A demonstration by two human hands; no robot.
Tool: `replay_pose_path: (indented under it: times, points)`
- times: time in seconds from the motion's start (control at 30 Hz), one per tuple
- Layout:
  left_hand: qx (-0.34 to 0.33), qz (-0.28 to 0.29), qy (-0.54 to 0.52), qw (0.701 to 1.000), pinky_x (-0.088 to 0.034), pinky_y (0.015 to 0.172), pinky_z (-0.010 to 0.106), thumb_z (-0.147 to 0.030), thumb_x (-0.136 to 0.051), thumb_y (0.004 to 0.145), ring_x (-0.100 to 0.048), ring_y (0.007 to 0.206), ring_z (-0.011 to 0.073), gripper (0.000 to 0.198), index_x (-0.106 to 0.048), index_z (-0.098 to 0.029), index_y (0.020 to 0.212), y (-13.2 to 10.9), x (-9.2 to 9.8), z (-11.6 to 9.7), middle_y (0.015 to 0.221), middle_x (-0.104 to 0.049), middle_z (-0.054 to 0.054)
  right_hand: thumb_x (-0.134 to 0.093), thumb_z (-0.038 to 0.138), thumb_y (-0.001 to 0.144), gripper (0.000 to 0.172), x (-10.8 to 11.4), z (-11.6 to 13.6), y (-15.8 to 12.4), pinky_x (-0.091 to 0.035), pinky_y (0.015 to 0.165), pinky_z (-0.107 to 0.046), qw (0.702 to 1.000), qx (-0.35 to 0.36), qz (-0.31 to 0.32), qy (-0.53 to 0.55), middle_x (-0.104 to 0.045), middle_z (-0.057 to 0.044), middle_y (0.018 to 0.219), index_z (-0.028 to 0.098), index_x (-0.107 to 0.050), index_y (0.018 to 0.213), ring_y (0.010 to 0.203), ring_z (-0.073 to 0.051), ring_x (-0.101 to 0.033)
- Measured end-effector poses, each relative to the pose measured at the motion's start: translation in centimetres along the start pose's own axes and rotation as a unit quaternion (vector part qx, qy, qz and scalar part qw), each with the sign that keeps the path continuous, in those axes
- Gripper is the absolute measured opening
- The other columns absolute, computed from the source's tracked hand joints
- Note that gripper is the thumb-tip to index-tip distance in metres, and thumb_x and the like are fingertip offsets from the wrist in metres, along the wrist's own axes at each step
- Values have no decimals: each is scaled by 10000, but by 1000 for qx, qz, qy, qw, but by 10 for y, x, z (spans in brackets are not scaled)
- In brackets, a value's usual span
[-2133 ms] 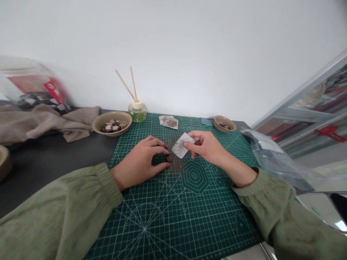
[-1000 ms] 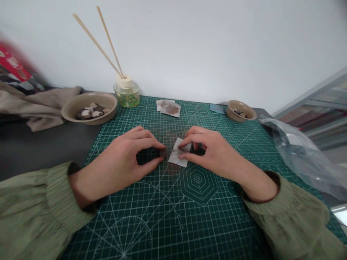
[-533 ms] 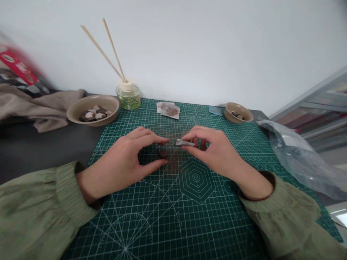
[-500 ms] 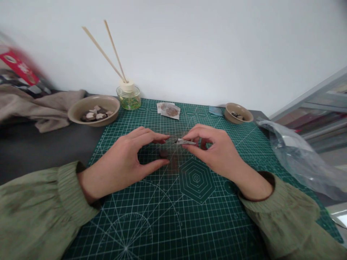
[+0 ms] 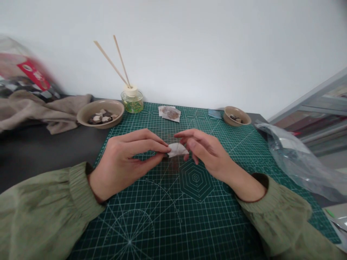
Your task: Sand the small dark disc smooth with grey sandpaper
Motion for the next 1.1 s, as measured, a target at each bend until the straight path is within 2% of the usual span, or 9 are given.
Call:
replay_pose_path:
  times: [0.07,0.13,0.23,0.33,0.4,0.57,0.7,0.93,1.1]
  points:
    - [-2,9,3,1000,-760,974,265,-188,-841,1237,-946,1031,168,157,-955,-278,1180,-1,-3,0,1206,-986,28,-1026,701,1116,591,-6,-9,3,-655,641,-311,998,-54,27,28,-920,-67,989,189,-928,1394,748,-204,-833]
    - [11,22,9,1000,-772,1025,305,-220,-833,1242,-942,1085,194,161,-956,-285,1323,-2,-7,4,1259,-976,43,-1167,599,969,604,-5,-13,6,-624,627,-303,996,-76,20,45,-930,-55,952,192,-952,1360,756,-213,-836]
    - [48,55,21,997,-780,1195,472,-362,-934,1174,-918,1292,311,422,-906,-261,1583,-6,-17,19,1457,-936,123,-1181,553,930,552,8,-18,10,-634,686,-318,995,-79,-34,52,-946,-54,963,202,-962,1297,793,-214,-837]
    - [82,99,19,991,-750,1253,588,-419,-948,1128,-880,1356,383,277,-988,-283,1366,-10,-28,35,1434,-934,127,-1183,541,921,488,20,-22,9,-652,737,-336,993,-79,-74,46,-956,-56,976,213,-941,1189,811,-215,-836]
    - [108,117,8,987,-761,1152,544,-385,-916,1127,-885,1225,353,143,-985,-293,1211,-12,-31,42,1277,-947,92,-1195,524,898,472,23,-23,7,-645,725,-331,992,-83,-83,47,-975,-71,1031,220,-916,1127,831,-217,-841]
    - [185,127,-42,974,-695,745,352,-377,-892,1127,-822,784,228,83,-929,-302,1127,-15,-32,50,916,-898,-16,-1199,441,887,414,12,-20,5,-608,670,-305,992,-95,-54,59,-993,-83,1079,211,-960,1134,854,-218,-857]
    - [218,124,-68,966,-751,813,346,-422,-889,1142,-922,884,238,119,-939,-314,1140,-19,-33,52,1004,-974,-13,-1152,385,931,287,4,-18,5,-591,643,-289,992,-99,-20,74,-957,-53,971,200,-969,1052,798,-193,-824]
    - [146,171,-96,970,-776,1016,384,-432,-991,1104,-938,1084,262,105,-999,-356,1033,-11,-30,37,1133,-1000,18,-1152,351,881,304,9,-23,6,-588,617,-286,990,-103,-40,85,-948,-51,963,208,-920,1015,780,-190,-793]
    - [76,168,-36,982,-747,1142,449,-420,-923,1192,-897,1240,299,152,-1019,-384,1304,-6,-26,26,1333,-979,46,-1139,411,901,327,9,-23,6,-616,621,-311,991,-110,-37,66,-937,-70,976,211,-913,1027,808,-217,-795]
Point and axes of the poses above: each hand's wrist, its own y-axis towards the middle knuckle, its own x-axis out of the back of the hand, z = x × y, the point moved 9 cm from there along y, towards the middle knuckle
